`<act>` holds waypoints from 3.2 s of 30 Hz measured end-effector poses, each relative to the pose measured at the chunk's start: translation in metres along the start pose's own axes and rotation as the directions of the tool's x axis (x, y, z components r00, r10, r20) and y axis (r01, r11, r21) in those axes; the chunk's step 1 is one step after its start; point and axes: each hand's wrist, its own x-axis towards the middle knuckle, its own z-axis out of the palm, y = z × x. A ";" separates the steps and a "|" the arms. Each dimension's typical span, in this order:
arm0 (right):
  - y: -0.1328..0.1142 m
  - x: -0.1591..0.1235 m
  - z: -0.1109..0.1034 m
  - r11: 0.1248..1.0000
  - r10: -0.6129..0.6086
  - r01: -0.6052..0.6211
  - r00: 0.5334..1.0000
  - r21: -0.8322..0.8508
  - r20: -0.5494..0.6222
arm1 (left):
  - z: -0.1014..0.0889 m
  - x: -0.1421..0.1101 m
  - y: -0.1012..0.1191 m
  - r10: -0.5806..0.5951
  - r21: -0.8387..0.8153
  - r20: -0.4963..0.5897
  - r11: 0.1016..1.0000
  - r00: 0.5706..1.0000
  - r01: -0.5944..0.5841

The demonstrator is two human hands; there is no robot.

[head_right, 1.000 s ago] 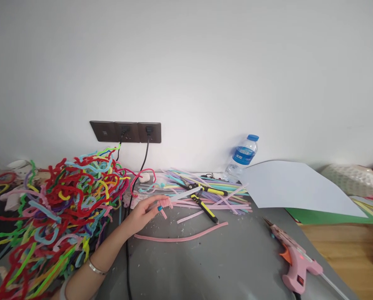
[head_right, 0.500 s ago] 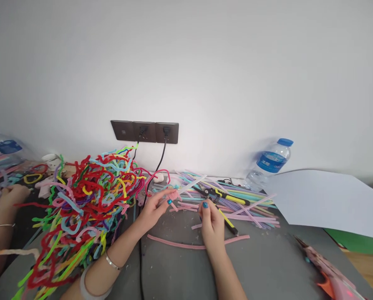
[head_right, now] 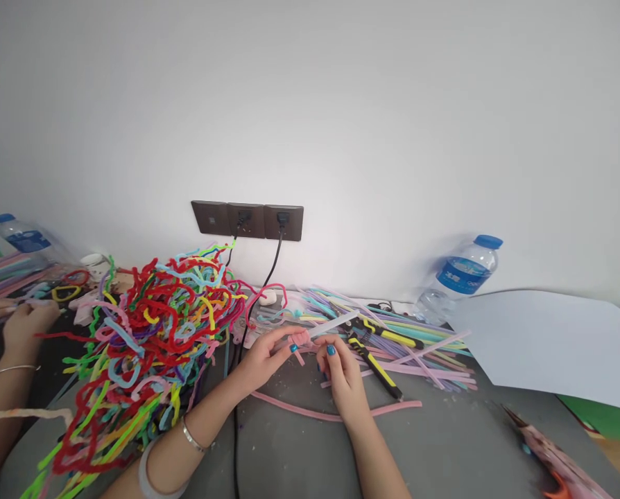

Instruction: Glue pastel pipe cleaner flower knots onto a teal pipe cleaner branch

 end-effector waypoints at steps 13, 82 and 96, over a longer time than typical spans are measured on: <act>0.000 -0.001 0.000 0.999 0.027 -0.025 0.998 -0.027 0.064 | 0.001 -0.001 -0.005 -0.015 -0.001 0.051 1.000 0.999 0.015; -0.064 -0.117 0.013 0.875 0.347 -0.361 0.932 0.323 0.101 | -0.016 -0.165 0.026 -0.364 -0.572 -0.257 0.804 0.895 0.163; -0.063 -0.131 0.066 0.944 -0.240 0.086 0.843 0.318 0.482 | -0.014 -0.189 0.095 -0.061 -0.146 -0.731 0.987 0.679 -0.068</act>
